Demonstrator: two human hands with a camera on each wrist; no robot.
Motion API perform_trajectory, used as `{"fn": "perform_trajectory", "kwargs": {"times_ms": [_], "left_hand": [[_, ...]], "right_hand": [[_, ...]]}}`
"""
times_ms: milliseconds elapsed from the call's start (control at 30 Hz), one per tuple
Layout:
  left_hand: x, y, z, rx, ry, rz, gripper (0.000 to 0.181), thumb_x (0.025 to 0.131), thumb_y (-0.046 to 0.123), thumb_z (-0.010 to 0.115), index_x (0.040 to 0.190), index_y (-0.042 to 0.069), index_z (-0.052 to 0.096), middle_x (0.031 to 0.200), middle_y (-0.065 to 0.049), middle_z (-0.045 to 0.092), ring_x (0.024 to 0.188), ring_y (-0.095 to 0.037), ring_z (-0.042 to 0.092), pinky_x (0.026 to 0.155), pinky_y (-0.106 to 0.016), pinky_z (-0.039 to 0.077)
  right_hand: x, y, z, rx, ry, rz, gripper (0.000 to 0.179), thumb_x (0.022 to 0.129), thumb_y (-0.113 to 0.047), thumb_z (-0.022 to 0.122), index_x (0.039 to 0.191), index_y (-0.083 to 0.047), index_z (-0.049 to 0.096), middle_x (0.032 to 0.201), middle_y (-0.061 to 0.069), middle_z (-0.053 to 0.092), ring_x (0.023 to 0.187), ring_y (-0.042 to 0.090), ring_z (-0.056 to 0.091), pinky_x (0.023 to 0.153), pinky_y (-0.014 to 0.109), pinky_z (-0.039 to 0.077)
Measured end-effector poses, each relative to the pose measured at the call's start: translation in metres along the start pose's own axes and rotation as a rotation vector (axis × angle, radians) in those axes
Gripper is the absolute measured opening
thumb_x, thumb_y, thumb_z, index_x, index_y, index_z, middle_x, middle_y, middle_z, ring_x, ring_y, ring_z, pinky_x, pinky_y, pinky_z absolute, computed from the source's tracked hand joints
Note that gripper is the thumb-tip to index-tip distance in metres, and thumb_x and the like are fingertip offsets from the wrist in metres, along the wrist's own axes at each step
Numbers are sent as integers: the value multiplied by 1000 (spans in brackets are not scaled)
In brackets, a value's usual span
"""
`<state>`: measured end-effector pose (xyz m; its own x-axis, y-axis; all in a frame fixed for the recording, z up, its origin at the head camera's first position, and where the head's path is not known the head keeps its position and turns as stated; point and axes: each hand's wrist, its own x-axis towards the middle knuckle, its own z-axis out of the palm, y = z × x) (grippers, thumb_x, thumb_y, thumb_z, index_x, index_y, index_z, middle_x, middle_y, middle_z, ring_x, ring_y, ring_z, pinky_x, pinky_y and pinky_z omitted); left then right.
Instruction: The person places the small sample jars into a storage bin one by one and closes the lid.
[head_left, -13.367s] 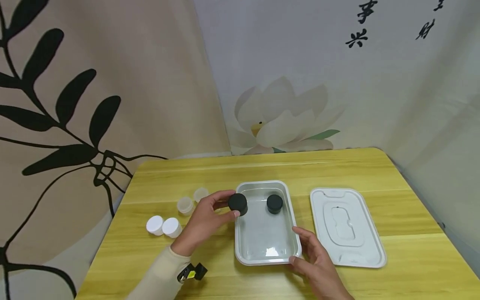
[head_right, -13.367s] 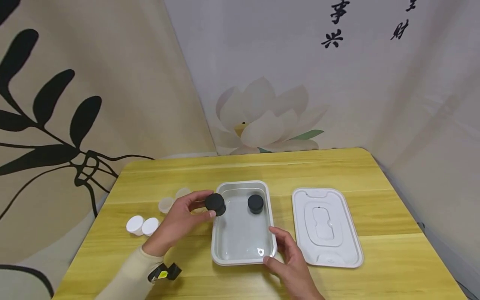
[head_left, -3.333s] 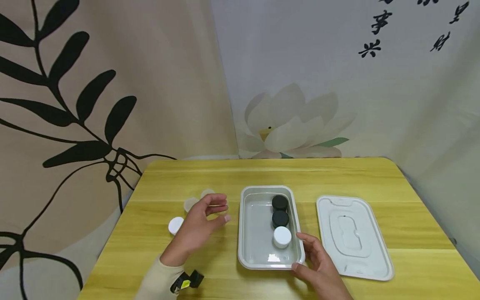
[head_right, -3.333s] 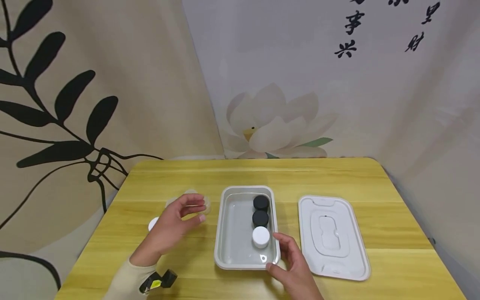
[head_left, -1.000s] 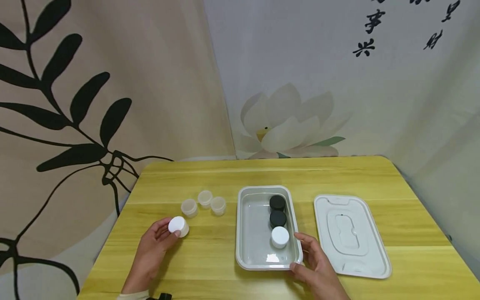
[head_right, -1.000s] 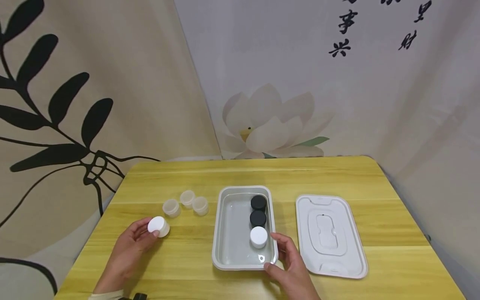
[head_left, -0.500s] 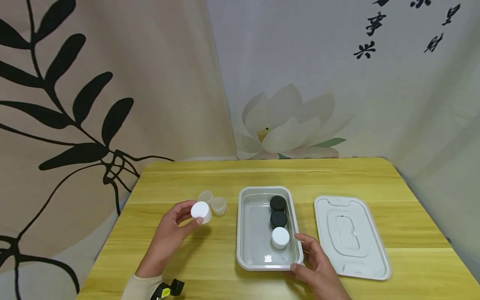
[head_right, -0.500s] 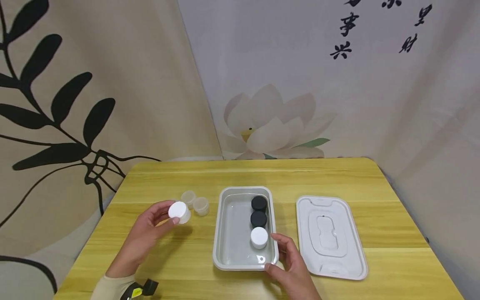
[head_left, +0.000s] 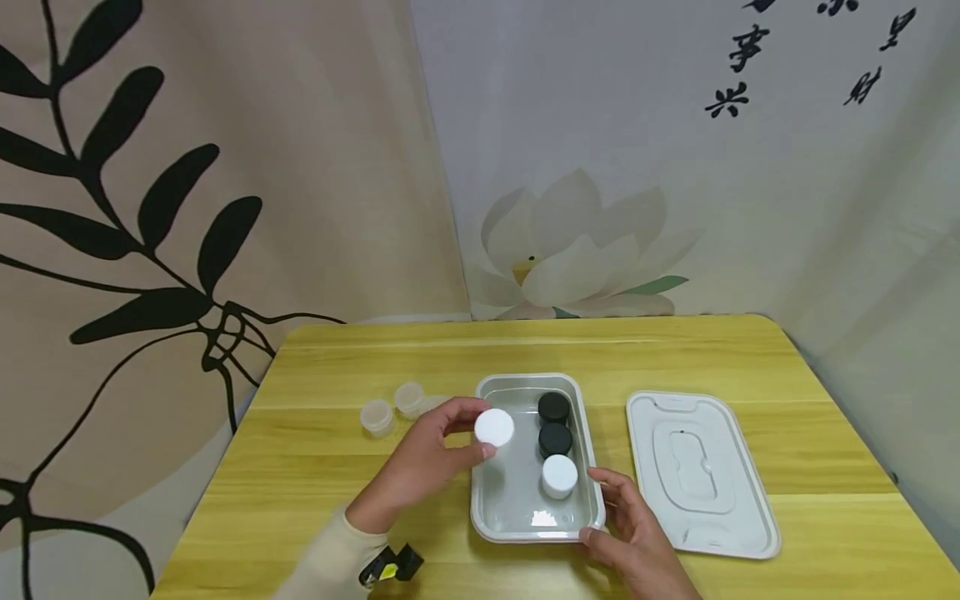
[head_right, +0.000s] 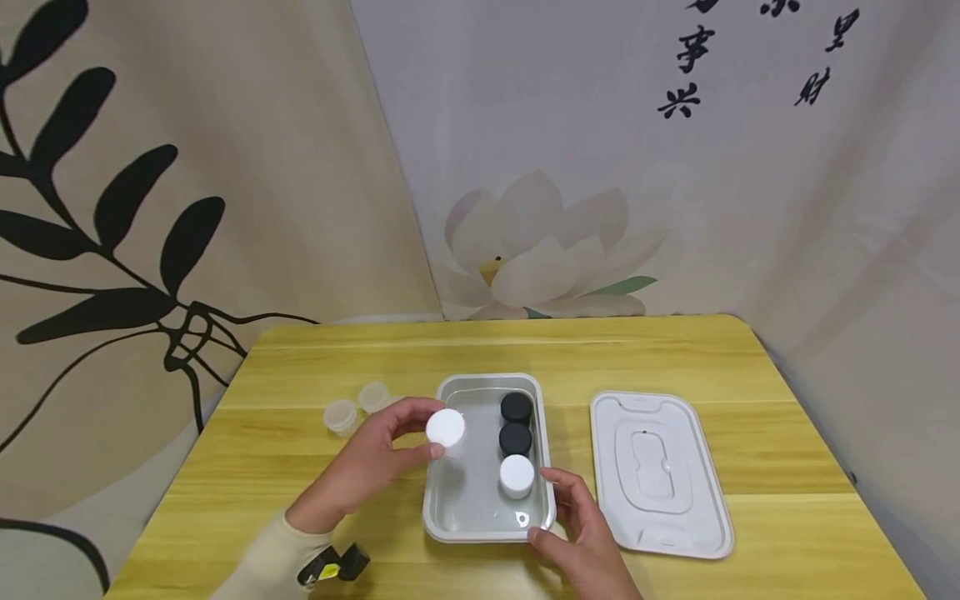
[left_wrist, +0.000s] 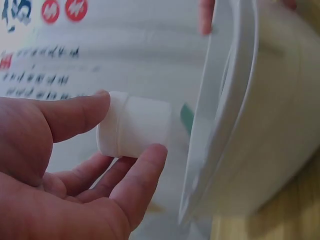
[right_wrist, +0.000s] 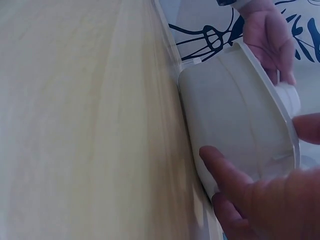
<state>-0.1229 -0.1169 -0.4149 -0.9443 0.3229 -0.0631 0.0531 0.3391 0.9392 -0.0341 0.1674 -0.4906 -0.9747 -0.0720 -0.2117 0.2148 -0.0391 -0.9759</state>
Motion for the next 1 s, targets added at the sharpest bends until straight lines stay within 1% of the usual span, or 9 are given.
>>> {"fn": "perform_trajectory", "kwargs": {"times_ms": [133,233,333,400,533,600,733,900,1000], "left_hand": [[2,5,22,7,-110,38,41,93,18,83,131,16,68,125,-2,72,121,-24,66,104,-52,53],[2,5,36,19,-191,35,40,93,20,83,130,20,68,126,4,72,120,-18,66,106,-53,53],[3,3,46,38,-246,25,40,93,20,83,130,22,68,126,8,71,118,-13,67,107,-51,53],[4,1,51,58,-275,29,39,93,19,83,129,22,68,124,9,72,117,-11,68,106,-46,54],[6,-1,58,102,-317,36,39,92,20,84,127,21,69,118,11,72,112,-6,68,104,-37,54],[8,-2,60,120,-329,30,39,92,21,85,127,22,69,116,12,72,110,-3,67,102,-34,55],[9,0,64,121,-344,31,37,90,19,86,123,22,69,115,12,71,106,-1,66,101,-33,56],[9,2,67,110,-369,59,34,88,16,87,117,21,70,110,10,71,102,-2,66,99,-32,55],[10,1,69,125,-384,64,33,88,15,88,116,21,70,108,10,71,100,-1,65,98,-29,54]], "right_hand": [[0,0,-1,5,-11,0,72,86,5,75,150,-11,47,143,19,53,114,22,61,84,32,61],[1,1,-1,17,-25,7,71,87,4,74,150,-12,46,144,19,52,115,23,60,84,34,62],[2,1,-2,24,-38,15,71,88,3,73,151,-13,45,146,20,51,116,23,59,85,35,62],[2,2,-3,27,-42,17,71,88,3,73,151,-13,44,146,19,51,116,22,58,86,36,62],[1,3,-4,28,-42,12,71,88,3,74,151,-12,44,144,17,52,116,21,58,86,37,63],[2,3,-4,27,-44,12,71,88,3,74,151,-12,44,142,15,53,116,21,59,86,36,63],[2,3,-5,26,-47,22,71,89,3,74,151,-13,44,141,12,53,116,20,58,87,37,63],[3,4,-6,31,-49,40,72,89,2,74,152,-15,44,142,13,52,116,22,56,86,38,63],[3,3,-5,27,-49,31,73,89,2,75,152,-15,44,143,14,52,115,20,57,85,37,62]]}}
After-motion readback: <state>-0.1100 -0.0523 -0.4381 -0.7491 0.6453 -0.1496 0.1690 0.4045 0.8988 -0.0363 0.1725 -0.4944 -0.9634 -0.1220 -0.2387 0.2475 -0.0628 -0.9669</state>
